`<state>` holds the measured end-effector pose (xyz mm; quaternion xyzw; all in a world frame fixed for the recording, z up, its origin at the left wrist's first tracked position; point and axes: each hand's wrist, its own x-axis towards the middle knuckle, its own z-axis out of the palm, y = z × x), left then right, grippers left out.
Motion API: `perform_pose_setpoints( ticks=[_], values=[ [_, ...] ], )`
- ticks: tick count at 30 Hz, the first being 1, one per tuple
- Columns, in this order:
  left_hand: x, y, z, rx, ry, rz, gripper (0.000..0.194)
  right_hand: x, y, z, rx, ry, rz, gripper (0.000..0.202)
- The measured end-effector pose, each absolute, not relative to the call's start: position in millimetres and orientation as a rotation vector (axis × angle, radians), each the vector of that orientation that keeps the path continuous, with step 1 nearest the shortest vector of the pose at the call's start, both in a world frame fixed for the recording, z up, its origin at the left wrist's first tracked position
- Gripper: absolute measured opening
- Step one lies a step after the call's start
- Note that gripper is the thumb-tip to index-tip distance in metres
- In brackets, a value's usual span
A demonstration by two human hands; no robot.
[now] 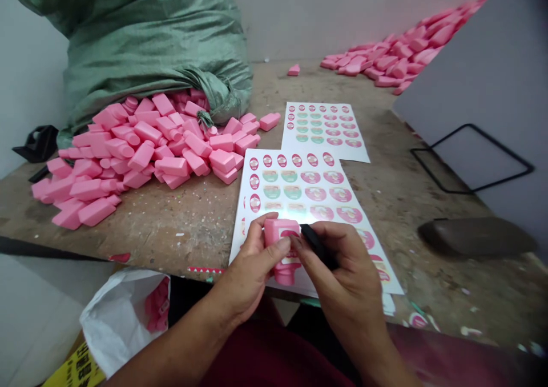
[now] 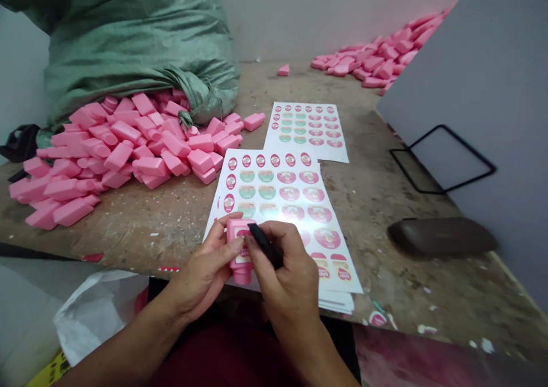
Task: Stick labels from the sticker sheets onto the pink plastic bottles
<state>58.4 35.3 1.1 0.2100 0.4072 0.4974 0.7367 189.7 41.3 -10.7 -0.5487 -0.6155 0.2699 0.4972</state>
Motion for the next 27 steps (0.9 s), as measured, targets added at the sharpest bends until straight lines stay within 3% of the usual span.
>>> perform_pose_setpoints(
  ticks=[7,15,19,23,27],
  values=[
    [58,36,-4,0.473,0.965,1.080,0.060,199,47,-13,-1.443,-1.627,0.439,0.015],
    [57,32,-2,0.504,0.967,0.989,0.065,201,57,2,-1.308,-1.409,1.033,0.020],
    [52,31,0,0.542,0.988,0.925,0.059,196,61,-3,-1.313,-1.356,1.011,0.023],
    [6,16,6,0.575,1.110,0.838,0.054,203,64,-12,-1.347,-1.364,0.959,0.022],
    [-83,-26,6,0.860,1.543,0.529,0.052,218,65,-22,-1.439,-1.355,0.943,0.027]
  ],
)
